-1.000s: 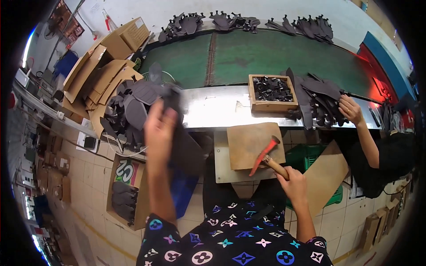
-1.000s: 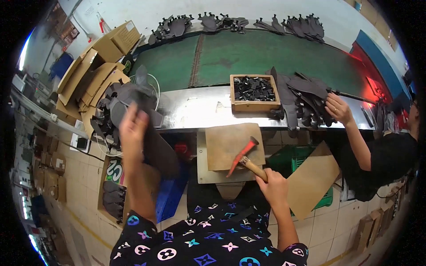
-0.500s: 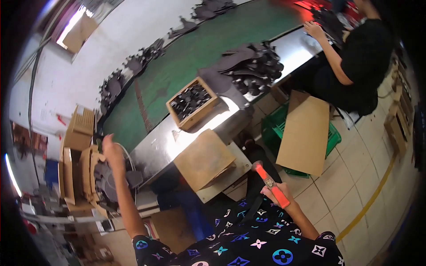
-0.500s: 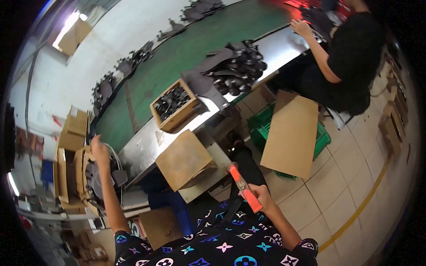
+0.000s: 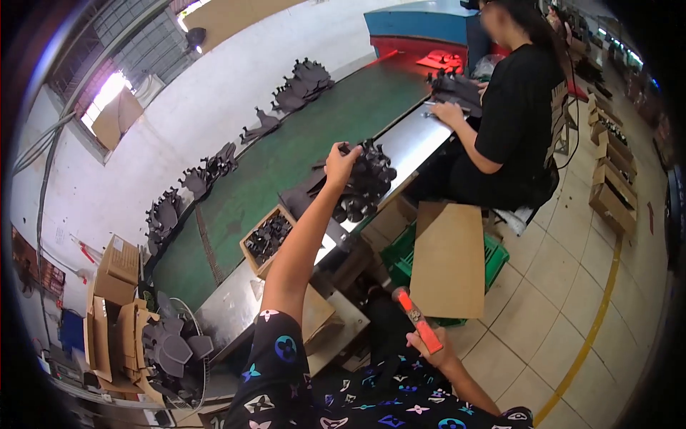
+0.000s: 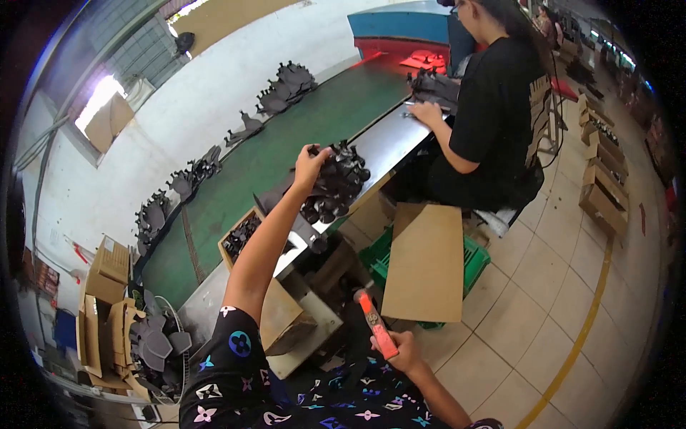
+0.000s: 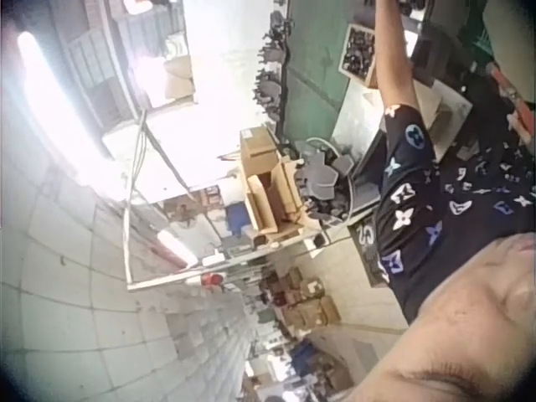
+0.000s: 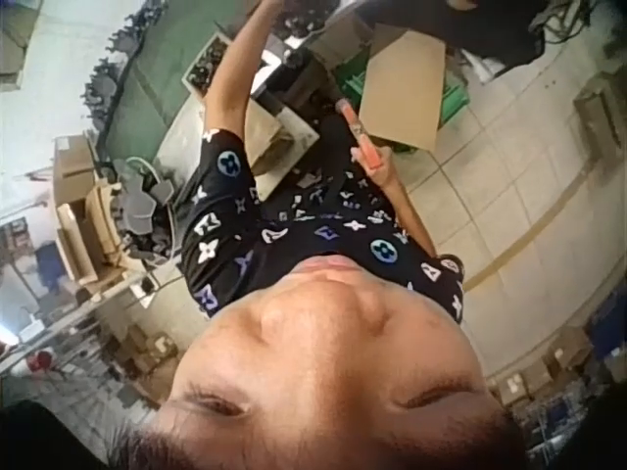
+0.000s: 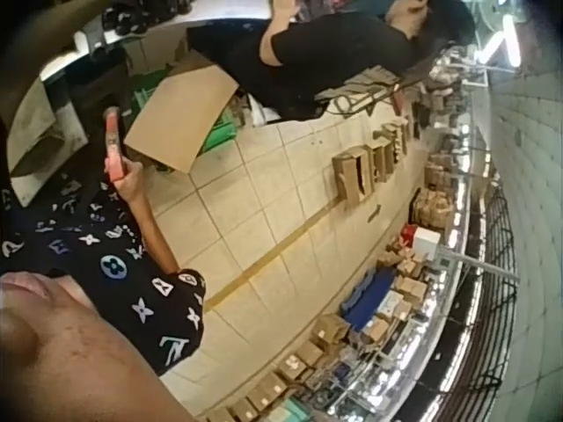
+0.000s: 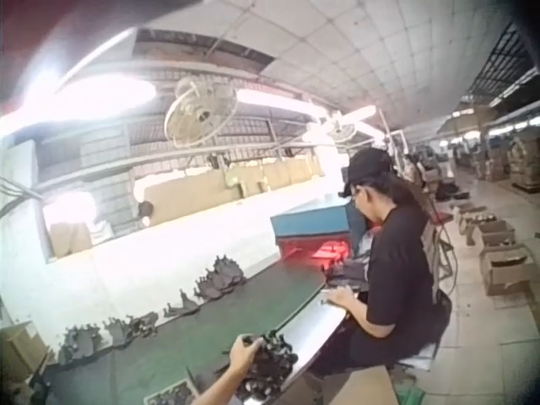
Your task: Hammering small metal components into shoe soles or assembly parts at a factory workstation.
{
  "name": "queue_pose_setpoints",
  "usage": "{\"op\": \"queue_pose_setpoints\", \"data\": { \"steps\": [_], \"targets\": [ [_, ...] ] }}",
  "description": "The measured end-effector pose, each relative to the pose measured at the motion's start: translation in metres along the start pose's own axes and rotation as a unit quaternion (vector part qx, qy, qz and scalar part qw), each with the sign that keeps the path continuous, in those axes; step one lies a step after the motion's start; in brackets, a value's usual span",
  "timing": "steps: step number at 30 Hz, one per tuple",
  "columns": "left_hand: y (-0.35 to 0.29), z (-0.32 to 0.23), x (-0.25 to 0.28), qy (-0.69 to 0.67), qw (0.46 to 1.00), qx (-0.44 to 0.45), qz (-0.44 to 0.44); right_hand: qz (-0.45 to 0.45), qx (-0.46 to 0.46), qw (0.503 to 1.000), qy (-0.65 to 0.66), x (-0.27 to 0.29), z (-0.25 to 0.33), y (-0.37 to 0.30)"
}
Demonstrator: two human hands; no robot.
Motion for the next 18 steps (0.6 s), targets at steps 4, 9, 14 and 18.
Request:
{"op": "queue_pose_setpoints", "data": {
  "steps": [4, 9, 14, 18],
  "targets": [
    [-0.008, -0.024, -0.015, -0.081, 0.987, -0.004, 0.14, -0.052, -0.057, 0.993, 0.086, 0.011, -0.033, -0.01],
    [-0.003, -0.035, 0.032, -0.089, 0.992, -0.089, 0.015, -0.023, -0.119, 0.985, 0.124, 0.019, -0.05, 0.001],
    [-0.031, -0.07, 0.009, 0.214, 0.971, -0.104, 0.014, -0.068, -0.05, 0.994, 0.068, 0.044, -0.032, 0.029],
    [-0.034, -0.061, 0.0, 0.285, 0.952, -0.083, -0.068, -0.093, 0.014, 0.992, 0.083, 0.045, 0.0, 0.098]
  ]
}}
Point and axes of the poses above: each hand's wrist, its own y-axis towards the middle knuckle, its own x-axis out of the back of the hand, z = x × y, the point moved 5 cm from there along y, towards the middle knuckle, and after that the axes turned 2 degrees about y, right-handed, at the moved point
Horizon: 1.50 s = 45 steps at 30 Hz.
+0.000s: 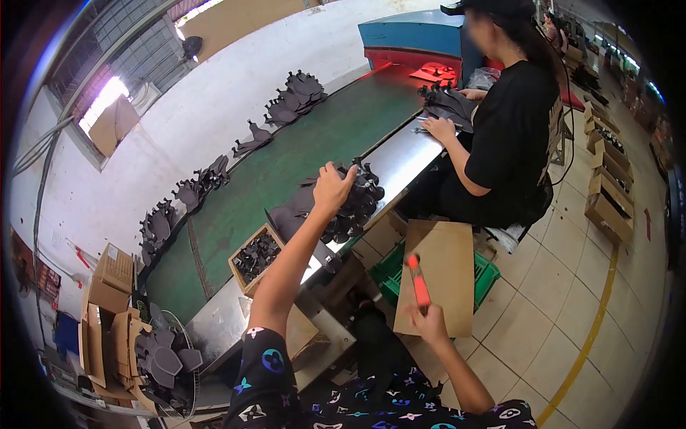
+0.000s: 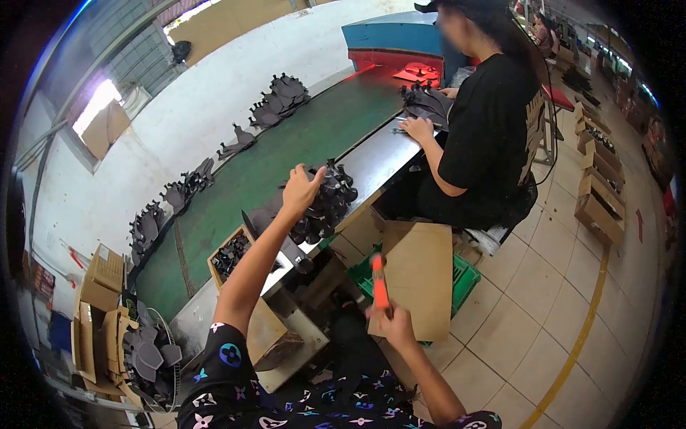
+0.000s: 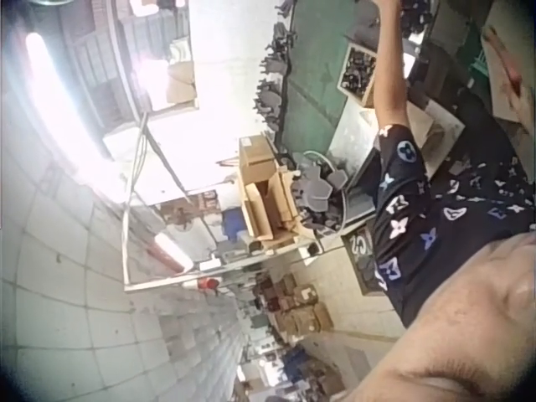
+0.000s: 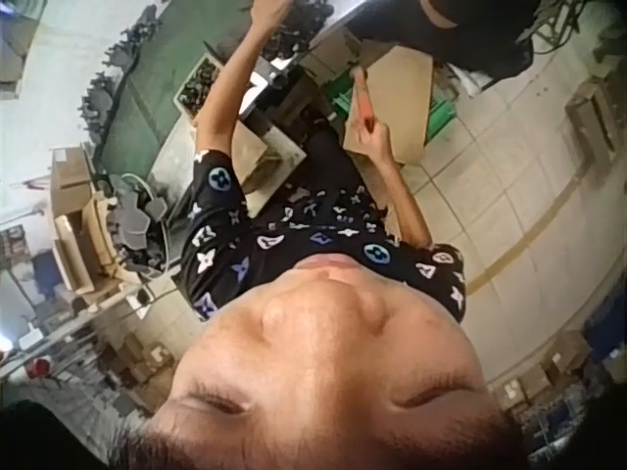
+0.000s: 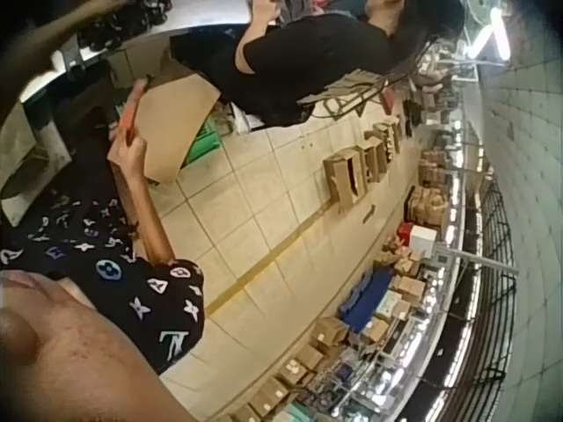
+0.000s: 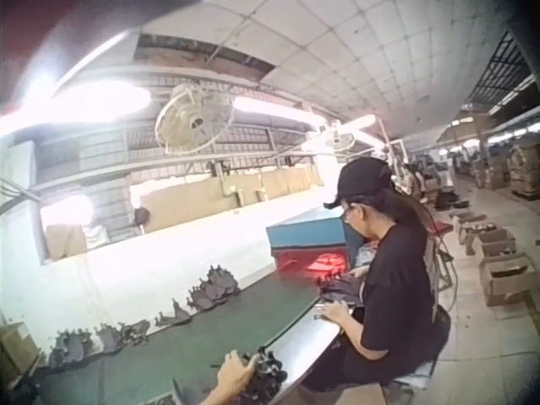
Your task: Hammering small metal components into shoe soles or assembly parts at a factory workstation.
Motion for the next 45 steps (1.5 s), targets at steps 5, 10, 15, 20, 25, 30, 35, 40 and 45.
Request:
{"op": "queue_pose_setpoints", "data": {
  "steps": [5, 10, 15, 20, 25, 30, 35, 40, 45],
  "targets": [
    [-0.002, 0.003, -0.019, 0.037, 0.997, 0.049, 0.042, -0.058, 0.162, 0.985, 0.02, -0.028, 0.057, 0.125],
    [-0.01, 0.003, -0.018, -0.018, 0.998, 0.052, 0.006, -0.08, 0.19, 0.976, -0.076, -0.052, 0.075, 0.19],
    [-0.009, 0.025, 0.007, -0.193, 0.976, -0.004, -0.102, -0.09, 0.224, 0.969, -0.048, -0.077, 0.047, 0.228],
    [-0.008, 0.051, 0.031, -0.209, 0.969, 0.0, -0.135, -0.066, 0.203, 0.977, 0.008, -0.093, 0.051, 0.245],
    [-0.007, 0.012, -0.001, -0.18, 0.983, 0.031, -0.017, -0.053, 0.212, 0.976, 0.011, -0.096, 0.055, 0.246],
    [0.017, -0.004, 0.0, -0.029, 0.993, -0.03, -0.113, -0.126, 0.31, 0.94, -0.063, -0.091, 0.075, 0.219],
    [0.043, 0.015, -0.033, -0.079, 0.99, -0.086, 0.08, -0.143, 0.296, 0.943, -0.053, -0.085, 0.068, 0.197],
    [0.023, -0.016, -0.033, 0.119, 0.977, -0.139, 0.106, -0.194, 0.334, 0.921, -0.038, -0.077, 0.064, 0.177],
    [0.039, 0.01, 0.003, 0.089, 0.976, -0.198, -0.012, -0.177, 0.303, 0.936, -0.028, -0.086, 0.064, 0.182]
  ]
}}
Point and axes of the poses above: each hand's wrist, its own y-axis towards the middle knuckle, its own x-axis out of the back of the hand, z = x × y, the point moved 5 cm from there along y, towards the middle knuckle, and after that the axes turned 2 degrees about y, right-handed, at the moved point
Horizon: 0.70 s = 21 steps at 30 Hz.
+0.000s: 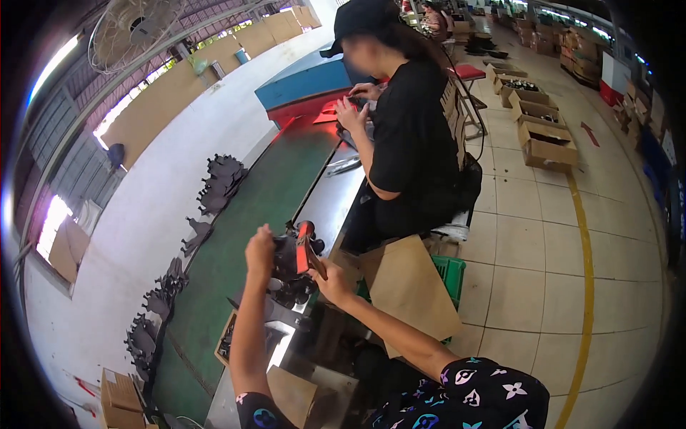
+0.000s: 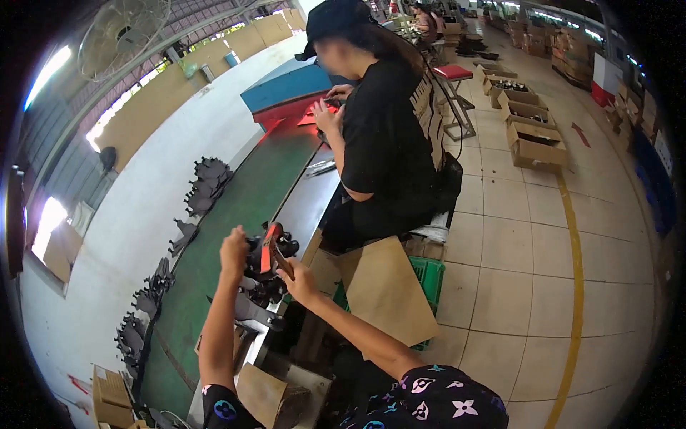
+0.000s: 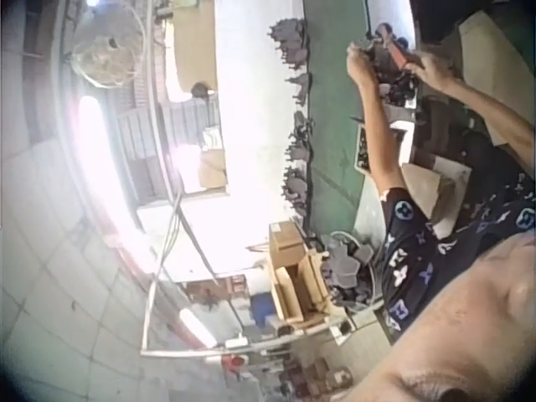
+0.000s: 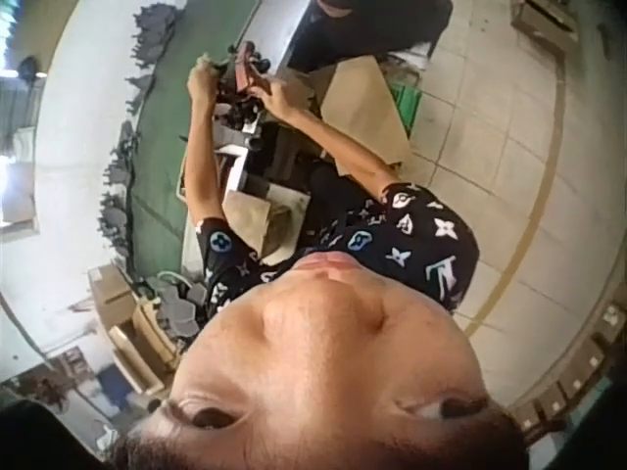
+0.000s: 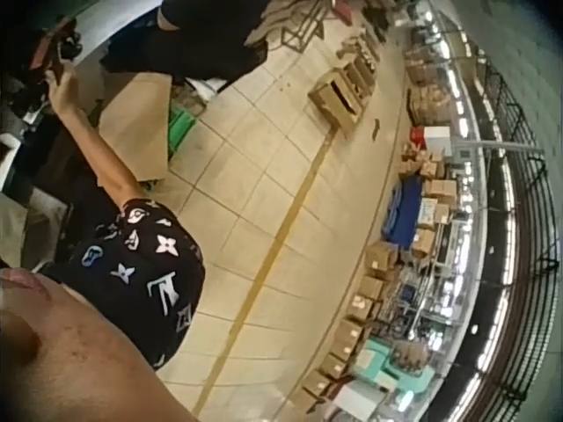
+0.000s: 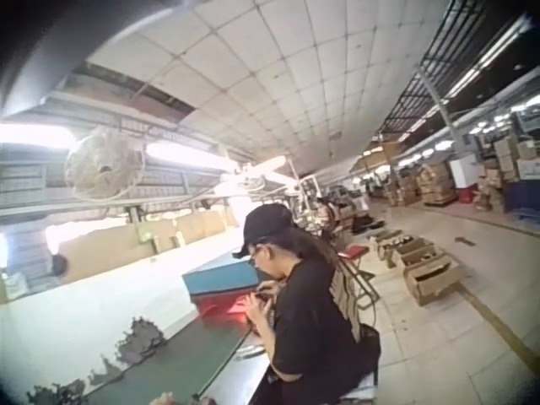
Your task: Hammering small metal components into shoe soles or assembly parts at a factory workstation.
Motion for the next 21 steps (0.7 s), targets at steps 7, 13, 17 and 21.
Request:
{"op": "queue_pose_setpoints", "data": {
  "steps": [7, 13, 17, 21],
  "targets": [
    [0.003, 0.108, 0.19, -0.058, 0.945, 0.066, -0.314, 0.059, -0.048, 0.997, 0.025, -0.015, -0.001, 0.014],
    [-0.102, 0.115, 0.375, 0.098, 0.937, -0.107, -0.319, 0.099, 0.109, 0.985, 0.09, -0.015, 0.044, 0.018],
    [-0.208, 0.126, 0.47, 0.317, 0.908, -0.025, -0.273, 0.136, 0.103, 0.978, 0.118, -0.069, 0.113, -0.003],
    [-0.365, 0.178, 0.532, 0.43, 0.889, -0.038, -0.151, 0.234, 0.106, 0.937, 0.235, -0.172, 0.205, -0.072]
  ]
}}
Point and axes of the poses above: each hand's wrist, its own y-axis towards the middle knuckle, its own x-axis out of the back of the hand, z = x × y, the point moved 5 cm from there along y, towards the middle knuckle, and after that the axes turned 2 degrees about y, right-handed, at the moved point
